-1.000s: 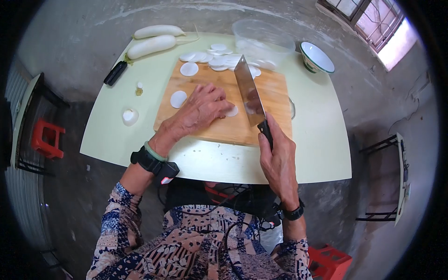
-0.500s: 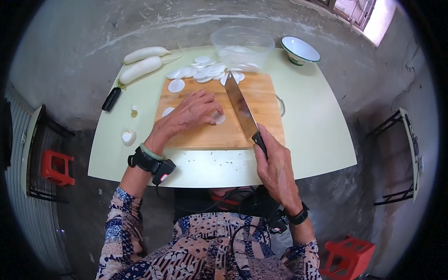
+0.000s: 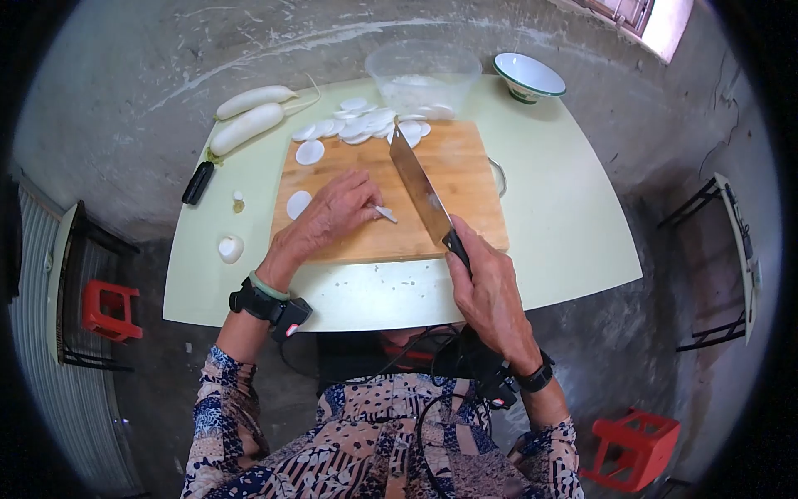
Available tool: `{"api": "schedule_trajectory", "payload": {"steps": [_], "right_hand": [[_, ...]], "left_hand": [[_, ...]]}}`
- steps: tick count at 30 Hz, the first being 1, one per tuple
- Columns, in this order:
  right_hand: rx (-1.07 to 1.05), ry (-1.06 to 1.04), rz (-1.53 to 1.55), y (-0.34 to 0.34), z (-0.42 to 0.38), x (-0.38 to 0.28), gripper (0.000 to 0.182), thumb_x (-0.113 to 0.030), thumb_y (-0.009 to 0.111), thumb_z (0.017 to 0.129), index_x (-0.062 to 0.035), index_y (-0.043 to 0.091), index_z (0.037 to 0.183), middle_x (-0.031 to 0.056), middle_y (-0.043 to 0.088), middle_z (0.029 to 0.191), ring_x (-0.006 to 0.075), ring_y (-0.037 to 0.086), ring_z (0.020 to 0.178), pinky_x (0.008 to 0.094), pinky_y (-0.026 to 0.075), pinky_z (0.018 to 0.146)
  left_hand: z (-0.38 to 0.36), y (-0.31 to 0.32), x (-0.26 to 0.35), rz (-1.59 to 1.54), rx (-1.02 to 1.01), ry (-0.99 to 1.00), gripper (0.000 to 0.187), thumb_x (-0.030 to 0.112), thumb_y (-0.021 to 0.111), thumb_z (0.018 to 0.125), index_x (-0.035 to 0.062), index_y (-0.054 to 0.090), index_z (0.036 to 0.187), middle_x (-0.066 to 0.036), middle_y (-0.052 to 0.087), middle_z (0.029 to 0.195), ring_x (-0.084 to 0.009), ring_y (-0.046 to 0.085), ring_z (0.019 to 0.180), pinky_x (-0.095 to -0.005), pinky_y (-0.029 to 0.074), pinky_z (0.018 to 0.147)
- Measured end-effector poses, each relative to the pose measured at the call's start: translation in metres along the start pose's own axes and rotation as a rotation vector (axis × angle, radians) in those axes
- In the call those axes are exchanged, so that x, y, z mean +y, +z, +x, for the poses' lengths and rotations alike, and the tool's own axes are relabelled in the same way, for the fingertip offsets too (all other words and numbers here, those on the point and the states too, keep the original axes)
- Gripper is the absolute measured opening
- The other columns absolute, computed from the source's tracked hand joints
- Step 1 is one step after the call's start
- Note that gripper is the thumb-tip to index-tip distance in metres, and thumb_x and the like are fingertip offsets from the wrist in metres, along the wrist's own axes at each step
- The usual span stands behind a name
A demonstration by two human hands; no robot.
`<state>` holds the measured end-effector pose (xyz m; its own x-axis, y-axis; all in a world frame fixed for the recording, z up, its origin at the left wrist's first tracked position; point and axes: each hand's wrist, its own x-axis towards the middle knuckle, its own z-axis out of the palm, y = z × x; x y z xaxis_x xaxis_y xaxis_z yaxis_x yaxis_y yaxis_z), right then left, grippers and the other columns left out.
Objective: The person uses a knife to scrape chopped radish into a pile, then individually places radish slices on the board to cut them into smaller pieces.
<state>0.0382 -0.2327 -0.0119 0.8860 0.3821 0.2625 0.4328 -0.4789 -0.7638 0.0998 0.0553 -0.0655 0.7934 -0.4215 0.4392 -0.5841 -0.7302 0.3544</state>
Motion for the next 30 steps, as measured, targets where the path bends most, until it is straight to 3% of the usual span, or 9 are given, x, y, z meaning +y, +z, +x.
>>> {"api": "schedule_trajectory", "payload": {"steps": [6, 13, 15, 22, 24, 30], "right_hand": [[0.016, 0.0, -0.001, -0.001, -0.003, 0.0, 0.044, -0.001, 0.06, 0.098, 0.006, 0.054, 0.141, 0.0319, 0.07, 0.115, 0.0483, 0.068, 0.108, 0.0468, 0.054, 0.091], [0.009, 0.023, 0.006, 0.0, -0.002, 0.003, 0.044, -0.002, 0.061, 0.098, 0.0056, 0.054, 0.141, 0.0315, 0.07, 0.11, 0.0482, 0.068, 0.103, 0.0476, 0.054, 0.088], [0.009, 0.04, -0.01, 0.001, -0.002, 0.005, 0.045, -0.004, 0.061, 0.099, 0.0034, 0.054, 0.144, 0.0281, 0.072, 0.109, 0.0369, 0.073, 0.102, 0.0383, 0.054, 0.091], [0.02, 0.046, -0.007, 0.001, -0.003, 0.004, 0.046, -0.003, 0.061, 0.099, 0.0027, 0.054, 0.144, 0.0286, 0.072, 0.11, 0.0372, 0.073, 0.102, 0.0385, 0.054, 0.09], [0.01, -0.014, 0.035, 0.001, -0.003, 0.001, 0.045, -0.002, 0.061, 0.097, 0.0034, 0.053, 0.142, 0.0302, 0.069, 0.113, 0.0494, 0.067, 0.102, 0.0498, 0.054, 0.086], [-0.037, -0.112, -0.187, -0.003, 0.002, 0.002, 0.049, -0.002, 0.062, 0.096, -0.0003, 0.051, 0.144, 0.0261, 0.068, 0.106, 0.0468, 0.068, 0.093, 0.0531, 0.054, 0.081]], "left_hand": [[-0.004, 0.009, 0.017, 0.168, 0.102, -0.119, 0.013, 0.012, 0.071, 0.091, 0.0038, 0.062, 0.09, -0.012, 0.059, 0.092, -0.0344, 0.06, 0.091, -0.0467, 0.05, 0.082], [-0.012, 0.021, 0.015, 0.032, 0.157, -0.188, 0.013, 0.012, 0.069, 0.094, 0.0003, 0.069, 0.101, -0.016, 0.06, 0.096, -0.036, 0.061, 0.094, -0.0457, 0.052, 0.081], [-0.01, 0.014, 0.022, 0.081, 0.129, -0.199, 0.018, 0.014, 0.071, 0.094, -0.0004, 0.069, 0.105, -0.016, 0.059, 0.096, -0.0355, 0.061, 0.093, -0.0445, 0.052, 0.08], [-0.005, 0.016, 0.04, 0.09, 0.168, -0.259, 0.02, 0.013, 0.075, 0.09, -0.0004, 0.067, 0.103, -0.014, 0.057, 0.094, -0.0314, 0.062, 0.09, -0.0433, 0.053, 0.078], [-0.005, 0.02, 0.034, 0.043, 0.171, -0.286, 0.018, 0.008, 0.073, 0.089, 0.0001, 0.067, 0.104, -0.014, 0.057, 0.093, -0.0308, 0.062, 0.087, -0.0428, 0.053, 0.077], [-0.01, 0.019, 0.025, 0.049, 0.135, -0.268, 0.017, 0.002, 0.071, 0.087, -0.0006, 0.067, 0.103, -0.013, 0.057, 0.093, -0.0309, 0.062, 0.086, -0.0423, 0.053, 0.078]]}}
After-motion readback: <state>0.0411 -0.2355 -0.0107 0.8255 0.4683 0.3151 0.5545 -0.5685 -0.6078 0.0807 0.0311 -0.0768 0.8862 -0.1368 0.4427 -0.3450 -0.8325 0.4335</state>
